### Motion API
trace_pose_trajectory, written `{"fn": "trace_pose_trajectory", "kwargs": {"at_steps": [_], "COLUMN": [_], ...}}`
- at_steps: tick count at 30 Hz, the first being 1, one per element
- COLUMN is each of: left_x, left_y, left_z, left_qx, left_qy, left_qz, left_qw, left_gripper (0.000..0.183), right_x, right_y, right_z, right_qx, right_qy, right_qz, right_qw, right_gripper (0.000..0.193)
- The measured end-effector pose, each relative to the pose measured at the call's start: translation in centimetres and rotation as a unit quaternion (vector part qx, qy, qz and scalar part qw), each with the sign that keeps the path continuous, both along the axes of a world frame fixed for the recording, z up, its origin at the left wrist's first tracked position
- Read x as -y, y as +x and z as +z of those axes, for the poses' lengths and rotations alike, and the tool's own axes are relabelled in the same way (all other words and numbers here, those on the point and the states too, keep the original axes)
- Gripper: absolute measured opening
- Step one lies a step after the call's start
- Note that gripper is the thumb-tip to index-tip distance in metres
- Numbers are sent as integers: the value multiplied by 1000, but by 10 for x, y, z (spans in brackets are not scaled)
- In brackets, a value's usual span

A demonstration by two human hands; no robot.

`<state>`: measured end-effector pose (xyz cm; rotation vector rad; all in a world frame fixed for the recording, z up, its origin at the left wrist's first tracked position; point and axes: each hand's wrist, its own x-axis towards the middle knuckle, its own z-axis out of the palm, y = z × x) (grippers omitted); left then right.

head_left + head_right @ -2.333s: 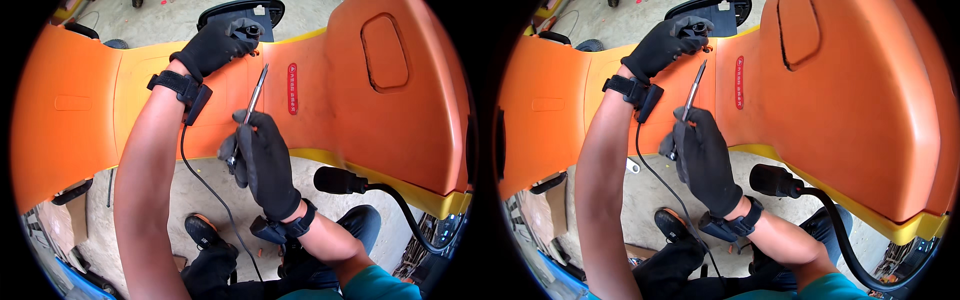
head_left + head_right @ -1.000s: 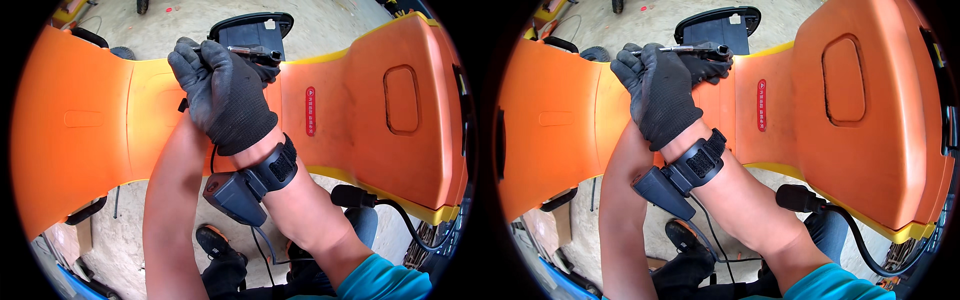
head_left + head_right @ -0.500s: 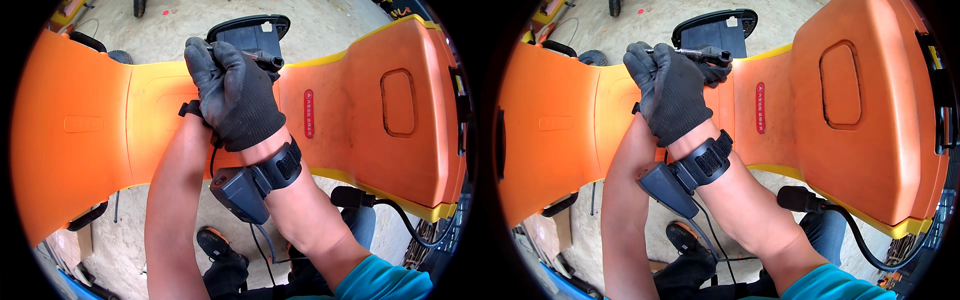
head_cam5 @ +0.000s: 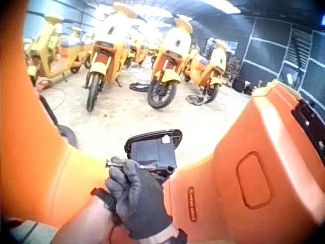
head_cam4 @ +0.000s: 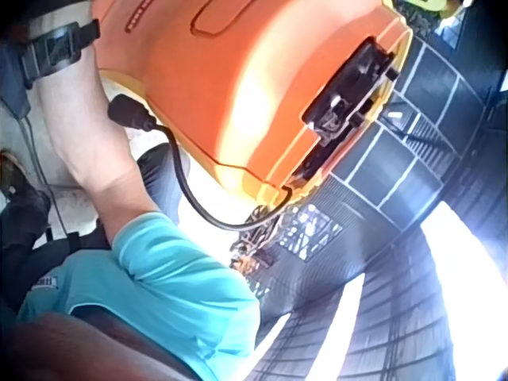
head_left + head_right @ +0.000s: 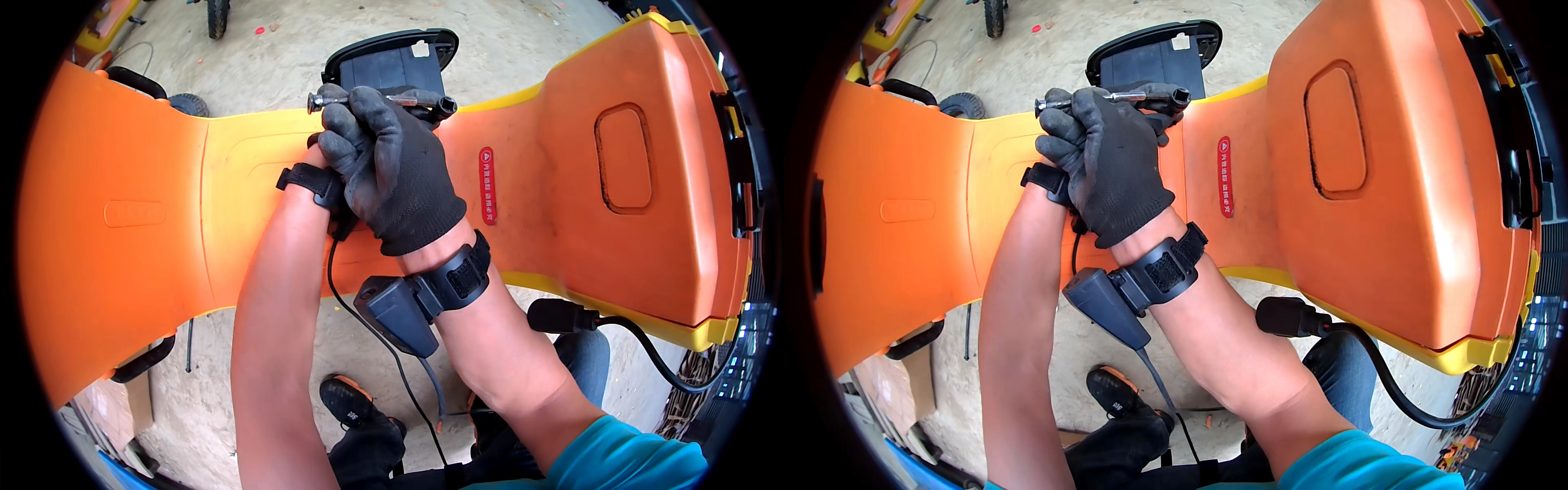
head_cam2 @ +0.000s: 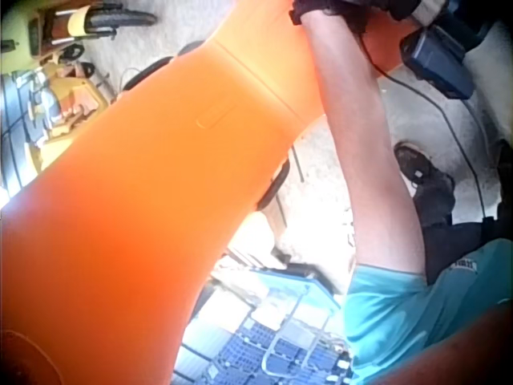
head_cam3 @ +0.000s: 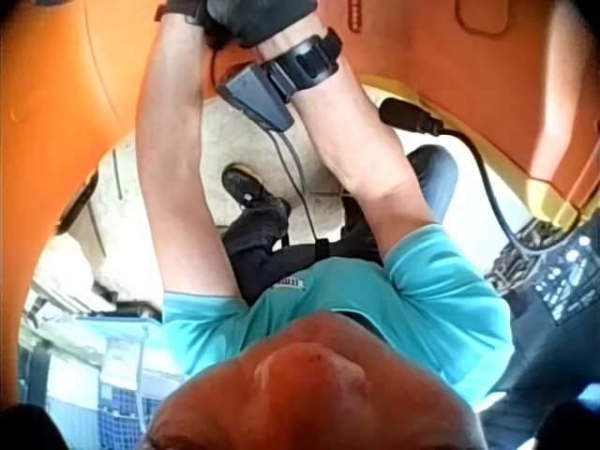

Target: The person uses a screwdriver to tighten screws on the footboard and internal components of an orange electric scooter.

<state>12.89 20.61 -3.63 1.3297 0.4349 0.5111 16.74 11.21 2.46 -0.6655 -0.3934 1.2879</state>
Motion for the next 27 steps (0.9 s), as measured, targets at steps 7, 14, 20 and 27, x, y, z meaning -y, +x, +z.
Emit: {"fn": "trace_pose_trajectory", "kwargs": {"at_steps": [7, 14, 20, 27], "left_x": [-3, -22, -21, -31], "left_y": [2, 14, 12, 8], "left_z": [10, -3, 8, -6], "left_qx": [41, 19, -7, 68], "left_qy": [-24, 106, 34, -28], "left_qz": [-44, -136, -144, -180], "left_qw": [998, 985, 989, 981], "left_gripper": [36, 39, 39, 44], "right_x": [16, 46, 56, 52], "right_y": [6, 12, 10, 9], "right_z": [-5, -21, -34, -31], "right_qx": [78, 111, 115, 105], "right_qy": [-30, -68, -119, -124], "right_qz": [-2, 2, -14, 0], "right_qw": [997, 991, 986, 987], "right_gripper": [17, 23, 23, 26]}}
